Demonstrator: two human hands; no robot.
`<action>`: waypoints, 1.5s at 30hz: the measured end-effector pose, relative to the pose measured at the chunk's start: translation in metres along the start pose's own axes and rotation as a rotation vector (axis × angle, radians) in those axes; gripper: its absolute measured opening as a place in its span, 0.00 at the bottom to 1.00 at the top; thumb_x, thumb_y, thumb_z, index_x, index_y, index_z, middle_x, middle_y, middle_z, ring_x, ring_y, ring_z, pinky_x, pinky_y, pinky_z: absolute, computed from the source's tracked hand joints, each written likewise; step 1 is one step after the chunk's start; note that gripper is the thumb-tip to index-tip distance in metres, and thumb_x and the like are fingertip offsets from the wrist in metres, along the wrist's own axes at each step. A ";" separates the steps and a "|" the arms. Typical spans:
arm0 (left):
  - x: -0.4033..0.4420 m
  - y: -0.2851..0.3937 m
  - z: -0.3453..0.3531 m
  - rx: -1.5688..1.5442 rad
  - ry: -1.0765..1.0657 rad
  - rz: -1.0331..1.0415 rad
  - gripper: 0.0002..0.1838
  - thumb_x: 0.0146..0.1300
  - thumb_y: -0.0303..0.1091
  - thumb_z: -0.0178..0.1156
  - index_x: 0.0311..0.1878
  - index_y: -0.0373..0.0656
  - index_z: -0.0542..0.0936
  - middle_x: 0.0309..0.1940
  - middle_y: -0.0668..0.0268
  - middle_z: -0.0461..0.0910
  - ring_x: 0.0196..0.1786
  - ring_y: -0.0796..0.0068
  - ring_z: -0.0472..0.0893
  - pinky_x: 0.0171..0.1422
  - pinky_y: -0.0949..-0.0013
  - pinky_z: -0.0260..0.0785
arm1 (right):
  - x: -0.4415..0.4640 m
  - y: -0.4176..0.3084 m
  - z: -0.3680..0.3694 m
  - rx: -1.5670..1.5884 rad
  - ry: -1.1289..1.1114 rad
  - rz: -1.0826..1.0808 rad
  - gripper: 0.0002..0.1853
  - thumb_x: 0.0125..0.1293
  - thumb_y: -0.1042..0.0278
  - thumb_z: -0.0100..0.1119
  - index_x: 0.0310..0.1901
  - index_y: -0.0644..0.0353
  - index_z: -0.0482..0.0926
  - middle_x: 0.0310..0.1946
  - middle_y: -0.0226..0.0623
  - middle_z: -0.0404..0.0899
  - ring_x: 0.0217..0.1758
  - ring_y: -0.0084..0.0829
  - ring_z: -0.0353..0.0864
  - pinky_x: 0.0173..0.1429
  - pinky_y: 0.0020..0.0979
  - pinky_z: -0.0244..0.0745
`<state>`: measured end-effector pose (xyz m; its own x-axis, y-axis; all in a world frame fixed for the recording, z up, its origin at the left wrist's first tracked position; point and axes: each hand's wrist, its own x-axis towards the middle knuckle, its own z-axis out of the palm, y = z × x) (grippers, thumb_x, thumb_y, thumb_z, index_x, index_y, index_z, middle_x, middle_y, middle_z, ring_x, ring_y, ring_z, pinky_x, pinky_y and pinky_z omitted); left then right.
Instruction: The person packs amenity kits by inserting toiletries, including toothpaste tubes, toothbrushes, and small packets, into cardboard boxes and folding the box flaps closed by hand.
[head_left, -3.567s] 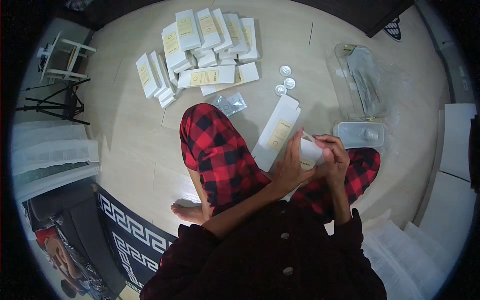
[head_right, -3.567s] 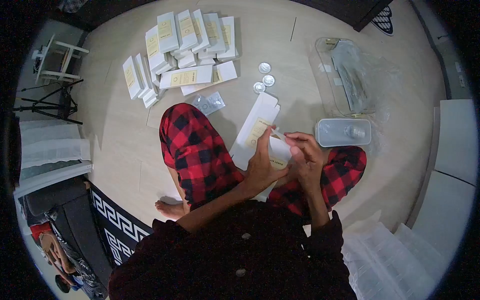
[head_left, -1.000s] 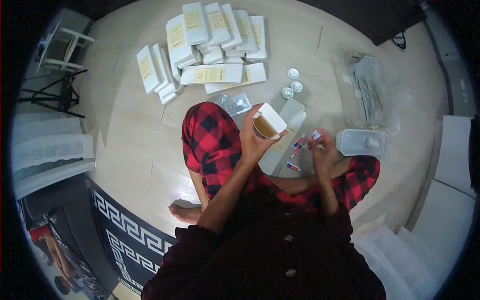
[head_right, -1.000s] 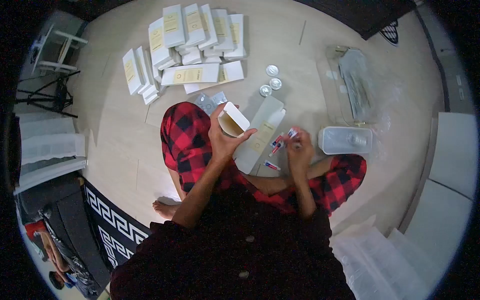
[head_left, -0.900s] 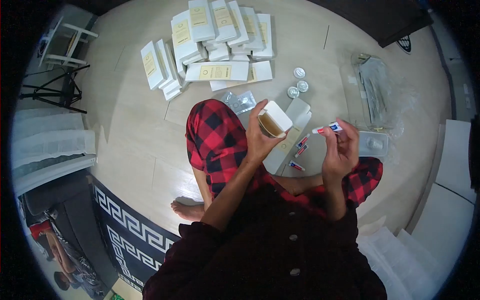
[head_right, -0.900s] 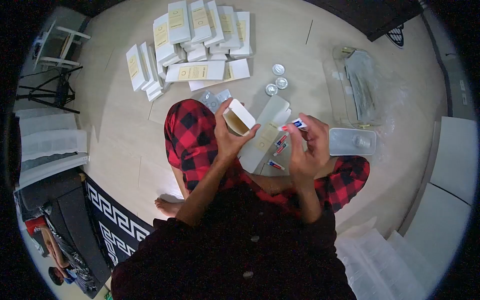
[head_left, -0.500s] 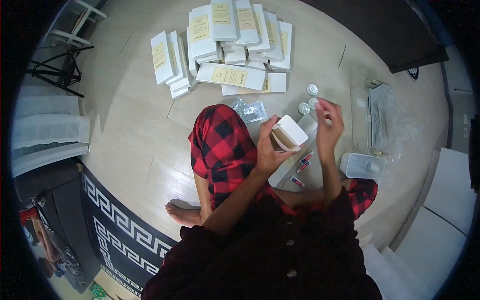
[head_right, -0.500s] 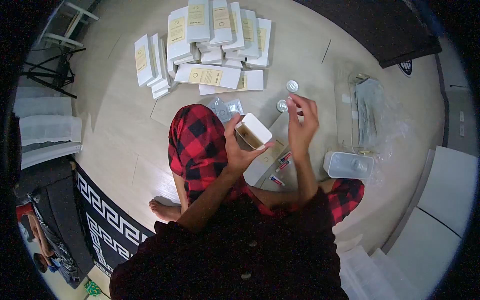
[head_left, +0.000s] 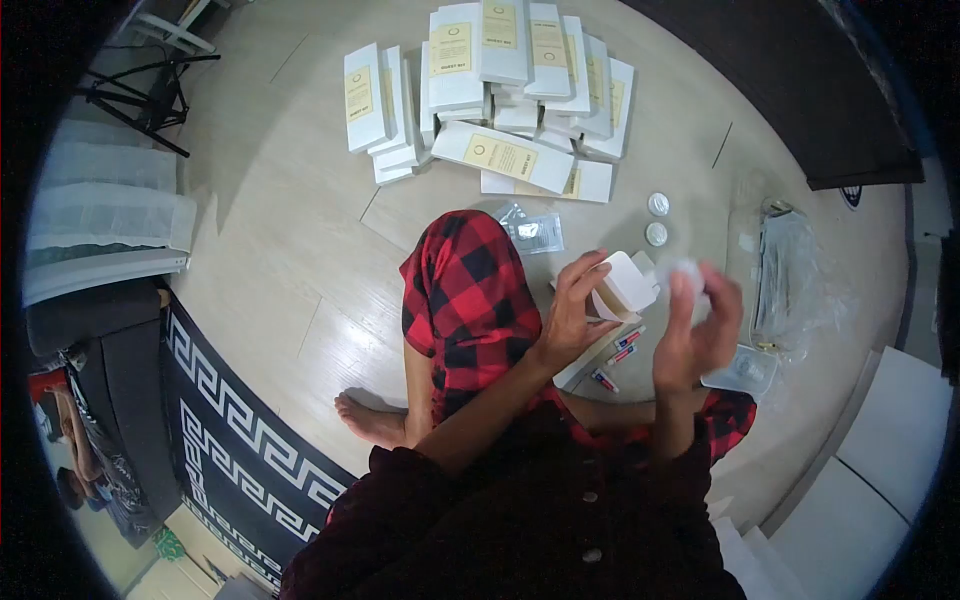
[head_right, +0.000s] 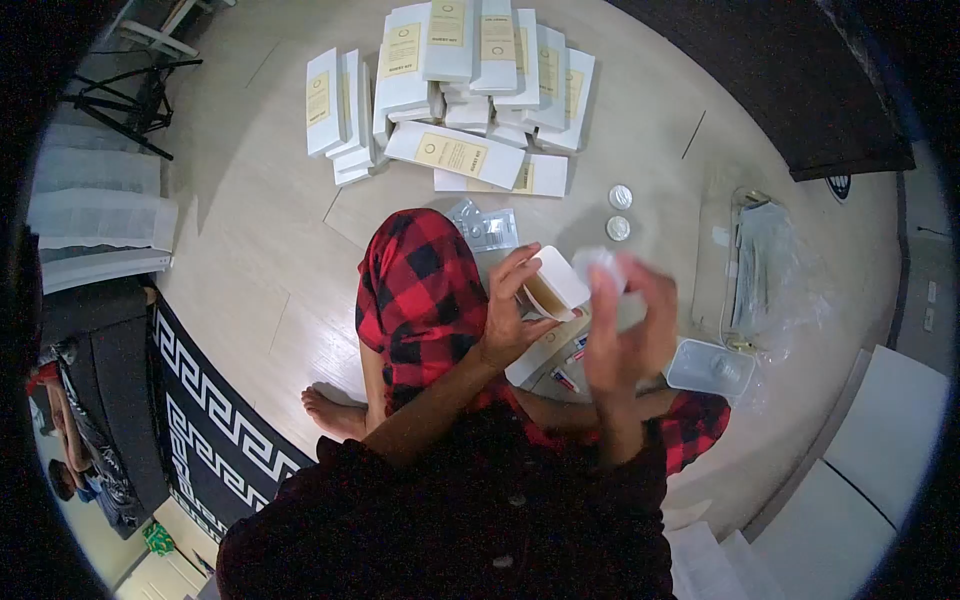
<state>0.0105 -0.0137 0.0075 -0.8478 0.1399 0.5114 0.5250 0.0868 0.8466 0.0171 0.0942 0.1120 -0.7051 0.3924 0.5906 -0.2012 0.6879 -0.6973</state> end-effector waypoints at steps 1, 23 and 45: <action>0.001 0.000 0.000 0.001 0.003 0.005 0.49 0.30 0.22 0.75 0.61 0.43 0.60 0.60 0.51 0.61 0.63 0.52 0.64 0.65 0.58 0.61 | -0.005 -0.004 -0.004 0.003 0.001 -0.005 0.13 0.52 0.76 0.67 0.41 0.62 0.78 0.35 0.35 0.78 0.33 0.29 0.75 0.38 0.27 0.70; -0.006 -0.005 -0.005 0.056 0.088 0.067 0.54 0.32 0.25 0.77 0.64 0.42 0.55 0.55 0.49 0.69 0.57 0.53 0.71 0.60 0.58 0.64 | -0.028 0.137 0.076 0.371 -0.650 0.263 0.16 0.46 0.77 0.68 0.36 0.58 0.73 0.30 0.30 0.75 0.30 0.24 0.76 0.33 0.24 0.70; -0.012 0.006 0.008 0.013 -0.008 0.095 0.54 0.30 0.16 0.73 0.66 0.42 0.55 0.59 0.50 0.66 0.58 0.52 0.69 0.61 0.59 0.63 | 0.000 -0.022 -0.037 -0.315 -0.638 -0.044 0.06 0.51 0.79 0.60 0.33 0.61 0.78 0.29 0.37 0.76 0.28 0.40 0.78 0.30 0.35 0.72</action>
<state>0.0243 -0.0072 0.0048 -0.7936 0.1564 0.5880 0.6040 0.0851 0.7925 0.0467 0.1015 0.1421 -0.9807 -0.0071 0.1953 -0.1001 0.8765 -0.4708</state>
